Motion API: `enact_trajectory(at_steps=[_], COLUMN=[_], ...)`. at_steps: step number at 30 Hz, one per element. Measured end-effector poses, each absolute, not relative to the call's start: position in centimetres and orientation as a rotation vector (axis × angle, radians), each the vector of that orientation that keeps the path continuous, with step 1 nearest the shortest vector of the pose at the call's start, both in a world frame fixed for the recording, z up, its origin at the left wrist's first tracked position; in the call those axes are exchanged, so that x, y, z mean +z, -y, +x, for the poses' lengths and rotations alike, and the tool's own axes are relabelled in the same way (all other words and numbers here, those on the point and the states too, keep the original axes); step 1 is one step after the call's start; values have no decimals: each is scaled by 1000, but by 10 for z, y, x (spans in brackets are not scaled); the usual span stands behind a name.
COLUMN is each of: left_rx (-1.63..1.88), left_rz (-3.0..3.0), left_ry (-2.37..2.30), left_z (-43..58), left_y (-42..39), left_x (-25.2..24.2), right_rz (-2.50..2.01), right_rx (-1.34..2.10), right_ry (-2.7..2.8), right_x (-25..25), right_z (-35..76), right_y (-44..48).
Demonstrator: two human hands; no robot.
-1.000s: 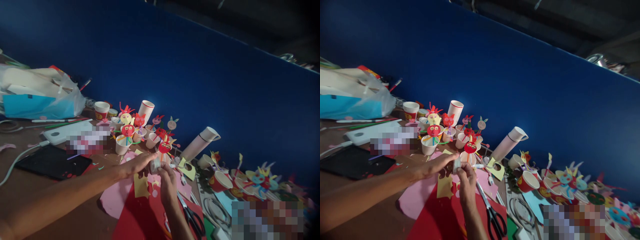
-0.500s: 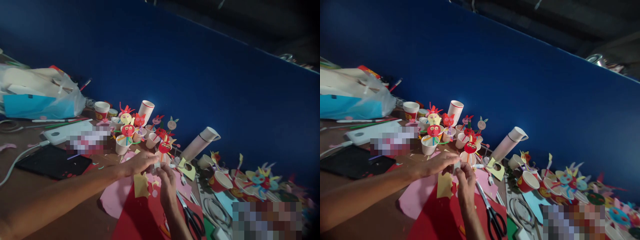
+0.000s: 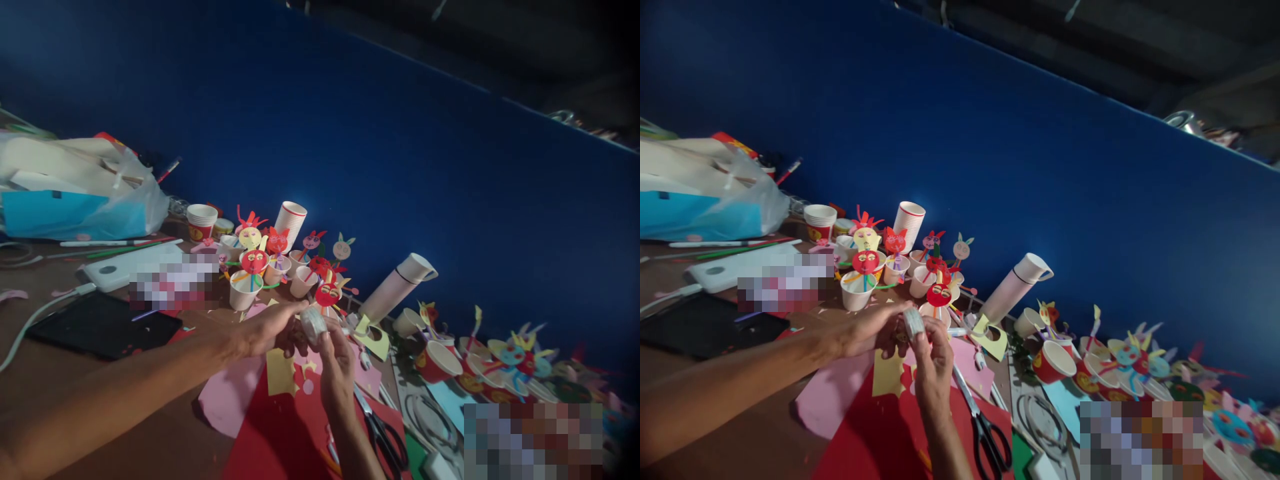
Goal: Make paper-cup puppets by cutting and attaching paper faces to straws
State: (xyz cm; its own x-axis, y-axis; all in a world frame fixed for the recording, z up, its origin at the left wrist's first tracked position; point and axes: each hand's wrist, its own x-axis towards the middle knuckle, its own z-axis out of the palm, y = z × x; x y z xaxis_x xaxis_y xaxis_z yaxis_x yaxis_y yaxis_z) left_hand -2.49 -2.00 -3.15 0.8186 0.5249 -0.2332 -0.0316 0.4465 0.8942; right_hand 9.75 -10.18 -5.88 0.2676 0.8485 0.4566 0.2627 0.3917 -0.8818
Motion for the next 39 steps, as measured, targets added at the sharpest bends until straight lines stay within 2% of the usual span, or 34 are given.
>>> enact_trajectory(at_steps=[5, 11, 20, 26, 32, 39], left_rx=[482, 406, 333, 209, 198, 150], left_rz=[1430, 1721, 1377, 1397, 1469, 1255], left_ry=[-704, -604, -557, -392, -437, -192], left_z=[-32, -49, -47, -49, -47, -46], left_y=[15, 10, 7, 9, 14, 11], left_x=[-23, -9, -12, -11, -11, -22], right_rz=[-1227, -1246, -1206, -1177, -1109, -1058], right_rx=[543, 493, 309, 198, 172, 154], right_ry=[1139, 1327, 1406, 1522, 1612, 1611], right_x=[-59, -53, -61, -54, -51, -51], right_z=[100, 100, 100, 101, 95, 97], right_y=[102, 105, 101, 102, 103, 106])
